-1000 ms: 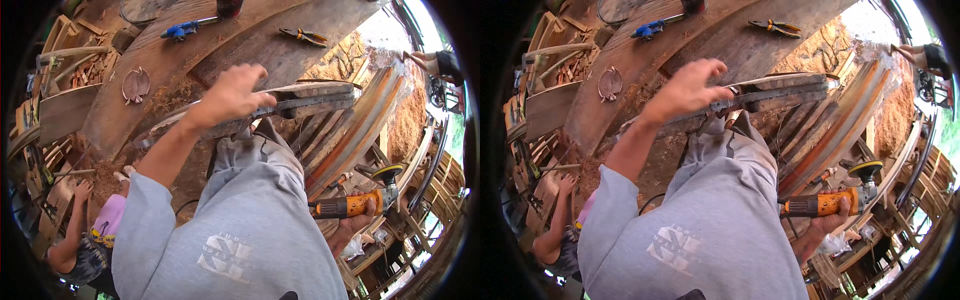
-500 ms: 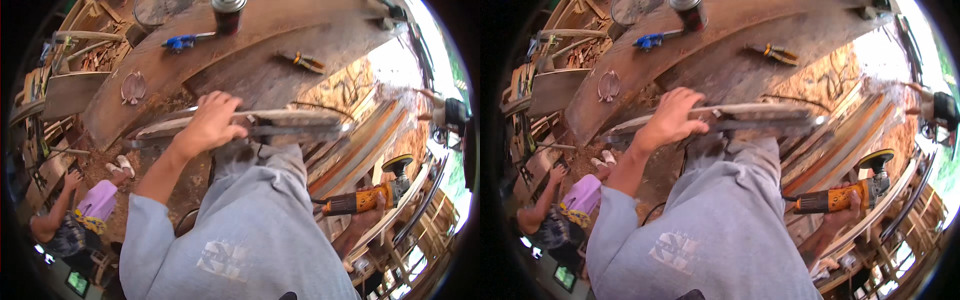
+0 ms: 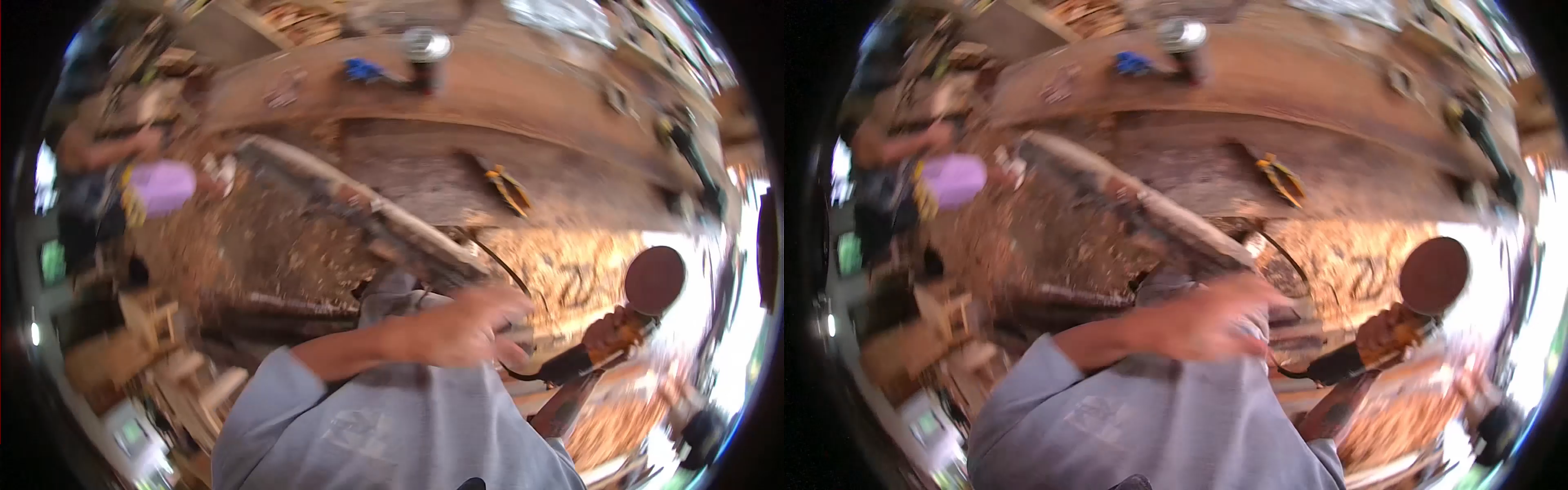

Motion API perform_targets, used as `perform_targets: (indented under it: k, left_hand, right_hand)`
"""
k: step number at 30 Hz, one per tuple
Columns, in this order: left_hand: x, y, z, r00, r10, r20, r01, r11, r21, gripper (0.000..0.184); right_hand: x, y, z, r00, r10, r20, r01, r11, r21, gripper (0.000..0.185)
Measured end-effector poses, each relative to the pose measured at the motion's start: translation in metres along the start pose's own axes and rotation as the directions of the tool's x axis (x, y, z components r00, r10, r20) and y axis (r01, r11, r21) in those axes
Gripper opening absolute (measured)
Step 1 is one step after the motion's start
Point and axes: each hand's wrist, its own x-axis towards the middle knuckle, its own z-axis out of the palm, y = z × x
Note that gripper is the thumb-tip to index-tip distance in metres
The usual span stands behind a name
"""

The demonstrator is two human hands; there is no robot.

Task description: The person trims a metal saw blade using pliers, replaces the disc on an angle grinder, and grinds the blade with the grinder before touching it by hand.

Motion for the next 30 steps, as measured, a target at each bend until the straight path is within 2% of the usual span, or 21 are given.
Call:
perform_targets:
  k: [1,2,4,5,7,9,11,12,13,14,16,17,19,20,21,22,24,26,27,29,30]
  left_hand:
    - [0.017,-0.007,0.036,0.965,-0.148,0.215,0.196,0.956,-0.220,0.086]
    - [0.033,-0.031,0.084,0.981,-0.100,0.168,0.124,0.982,-0.140,0.107]
    - [0.063,-0.072,0.171,0.992,-0.029,-0.122,0.003,0.978,-0.207,0.113]
    - [0.068,-0.063,0.166,0.988,-0.032,-0.149,0.003,0.981,-0.194,0.113]
    - [0.082,-0.032,0.149,0.978,-0.201,0.046,0.197,0.847,-0.494,0.104]
    - [0.093,-0.040,0.153,0.978,-0.207,-0.031,0.172,0.880,-0.443,0.097]
    - [0.104,-0.045,0.160,0.955,-0.265,-0.137,0.212,0.926,-0.311,0.087]
    - [0.107,-0.048,0.163,0.938,-0.276,-0.208,0.219,0.941,-0.259,0.084]
    - [0.113,-0.052,0.166,0.907,-0.366,-0.209,0.311,0.915,-0.256,0.084]
    - [0.120,-0.054,0.169,0.869,-0.450,-0.206,0.397,0.882,-0.254,0.083]
    - [0.135,-0.090,0.199,0.860,-0.435,-0.267,0.374,0.893,-0.249,0.105]
    - [0.142,-0.109,0.215,0.872,-0.396,-0.288,0.344,0.914,-0.215,0.118]
    - [0.125,-0.084,0.195,0.928,-0.319,-0.194,0.313,0.948,-0.063,0.128]
    - [0.116,-0.090,0.195,0.958,-0.220,-0.182,0.220,0.975,-0.017,0.117]
    - [0.107,-0.095,0.194,0.979,-0.118,-0.169,0.124,0.992,0.026,0.108]
    - [0.086,-0.068,0.155,0.993,-0.105,0.045,0.110,0.986,-0.123,0.100]
    - [0.048,-0.023,0.101,0.949,-0.181,0.256,0.263,0.905,-0.334,0.085]
    - [0.008,-0.016,0.085,0.948,-0.303,0.093,0.313,0.848,-0.428,0.080]
    - [-0.007,-0.016,0.081,0.946,-0.312,0.086,0.318,0.849,-0.422,0.080]
    - [-0.026,-0.018,0.075,0.908,-0.391,-0.150,0.309,0.868,-0.390,0.077]
    - [-0.029,-0.018,0.075,0.903,-0.398,-0.160,0.313,0.867,-0.388,0.077]
  right_hand:
    - [0.019,0.001,0.001,0.997,0.023,0.075,-0.028,0.998,0.060,0.047]
    - [0.034,0.002,0.004,0.989,0.038,0.141,-0.054,0.993,0.106,0.047]
    - [0.059,0.005,0.012,0.968,0.061,0.244,-0.110,0.975,0.192,0.048]
    - [0.068,0.006,0.014,0.960,0.069,0.273,-0.133,0.966,0.224,0.048]
    - [0.084,0.004,0.019,0.951,0.085,0.297,-0.166,0.951,0.261,0.049]
    - [0.099,0.002,0.021,0.964,0.120,0.239,-0.177,0.956,0.232,0.049]
    - [0.109,0.002,0.026,0.988,0.153,0.032,-0.155,0.985,0.070,0.050]
    - [0.109,0.005,0.031,0.984,0.136,-0.115,-0.152,0.977,-0.147,0.050]
    - [0.108,0.011,0.034,0.974,0.098,-0.206,-0.179,0.890,-0.420,0.046]
    - [0.106,0.016,0.037,0.959,0.026,-0.281,-0.212,0.725,-0.655,0.042]
    - [0.129,0.016,0.009,0.910,0.185,-0.371,-0.405,0.586,-0.701,0.033]
    - [0.139,0.014,-0.007,0.902,0.271,-0.337,-0.432,0.564,-0.703,0.034]
    - [0.165,0.007,-0.038,0.905,0.393,-0.164,-0.380,0.569,-0.729,0.035]
    - [0.175,-0.002,-0.034,0.885,0.461,-0.067,-0.348,0.558,-0.754,0.038]
    - [0.187,-0.006,-0.032,0.884,0.464,-0.058,-0.296,0.461,-0.837,0.041]
    - [0.199,-0.011,-0.034,0.889,0.456,-0.050,-0.236,0.361,-0.902,0.044]
    - [0.226,-0.025,-0.037,0.847,0.532,-0.010,-0.157,0.231,-0.960,0.049]
    - [0.241,-0.032,-0.027,0.808,0.589,-0.023,-0.158,0.178,-0.971,0.050]
    - [0.249,-0.030,-0.029,0.804,0.595,-0.012,-0.153,0.188,-0.970,0.050]
    - [0.269,-0.026,-0.033,0.767,0.641,-0.001,-0.153,0.182,-0.971,0.051]
    - [0.277,-0.024,-0.035,0.761,0.649,0.008,-0.149,0.187,-0.971,0.051]
